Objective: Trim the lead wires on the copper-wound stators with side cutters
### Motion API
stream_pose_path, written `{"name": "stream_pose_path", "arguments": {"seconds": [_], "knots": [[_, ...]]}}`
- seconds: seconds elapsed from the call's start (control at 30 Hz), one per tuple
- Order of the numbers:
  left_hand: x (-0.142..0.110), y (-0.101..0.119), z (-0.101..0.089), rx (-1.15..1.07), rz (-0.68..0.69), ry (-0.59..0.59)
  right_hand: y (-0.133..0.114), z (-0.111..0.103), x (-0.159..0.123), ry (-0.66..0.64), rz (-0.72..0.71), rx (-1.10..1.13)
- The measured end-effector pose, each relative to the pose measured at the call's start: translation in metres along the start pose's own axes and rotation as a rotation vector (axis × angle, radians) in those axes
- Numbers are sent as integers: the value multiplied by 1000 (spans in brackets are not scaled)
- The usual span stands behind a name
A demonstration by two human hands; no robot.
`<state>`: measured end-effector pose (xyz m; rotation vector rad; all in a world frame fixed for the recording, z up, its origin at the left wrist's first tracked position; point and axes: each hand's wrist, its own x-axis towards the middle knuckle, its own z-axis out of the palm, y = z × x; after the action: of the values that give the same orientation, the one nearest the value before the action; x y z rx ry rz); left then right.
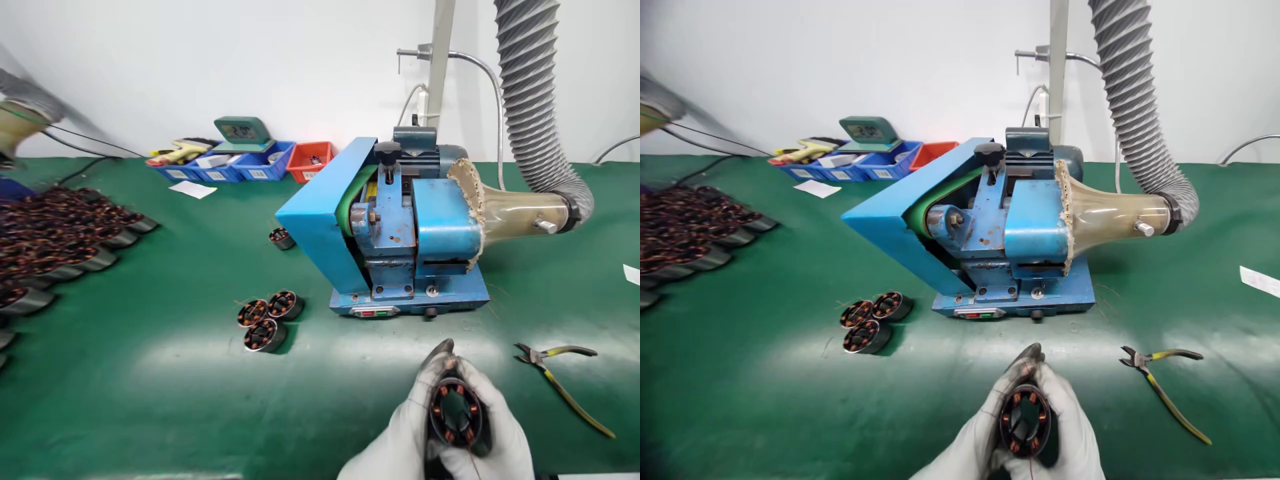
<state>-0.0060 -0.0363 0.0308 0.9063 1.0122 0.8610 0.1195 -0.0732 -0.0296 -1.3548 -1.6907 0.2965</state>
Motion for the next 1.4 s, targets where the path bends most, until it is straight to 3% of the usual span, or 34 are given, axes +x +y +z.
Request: {"name": "stream_pose_path", "arguments": {"seconds": [0.17, 0.27, 0.37, 0.47, 0.63, 0.73, 0.9, 0.93, 1.03, 1.1, 1.23, 1.4], "knots": [[5, 9, -4, -61, 11, -104, 4, -9, 12, -22, -225, -100], [12, 6, -2, -238, 52, -114, 1, -11, 16, -9, -225, -116], [14, 2, -4, -465, 95, 51, -7, -10, 18, 62, -75, -78], [11, 5, -13, -419, 169, 266, -10, -9, 18, 158, 44, -43], [12, 13, -15, -164, 9, 202, -8, -10, 15, 151, 38, 3], [13, 12, -11, -107, 43, 333, -8, -7, 13, 160, 26, -23], [13, 9, -16, -168, 187, 604, -9, -2, 12, 287, 78, 51], [13, 10, -17, -132, 167, 578, -8, -2, 11, 290, 72, 61], [13, 16, -13, 0, 90, 341, -4, -3, 9, 240, 11, 53], [12, 20, -5, -15, 90, 264, -3, -4, 8, 217, -18, 27], [9, 22, 5, -119, 44, 279, -7, -5, 8, 224, -10, -28], [14, 16, -1, -136, 16, 323, -15, -4, 12, 213, 47, -43]]}}
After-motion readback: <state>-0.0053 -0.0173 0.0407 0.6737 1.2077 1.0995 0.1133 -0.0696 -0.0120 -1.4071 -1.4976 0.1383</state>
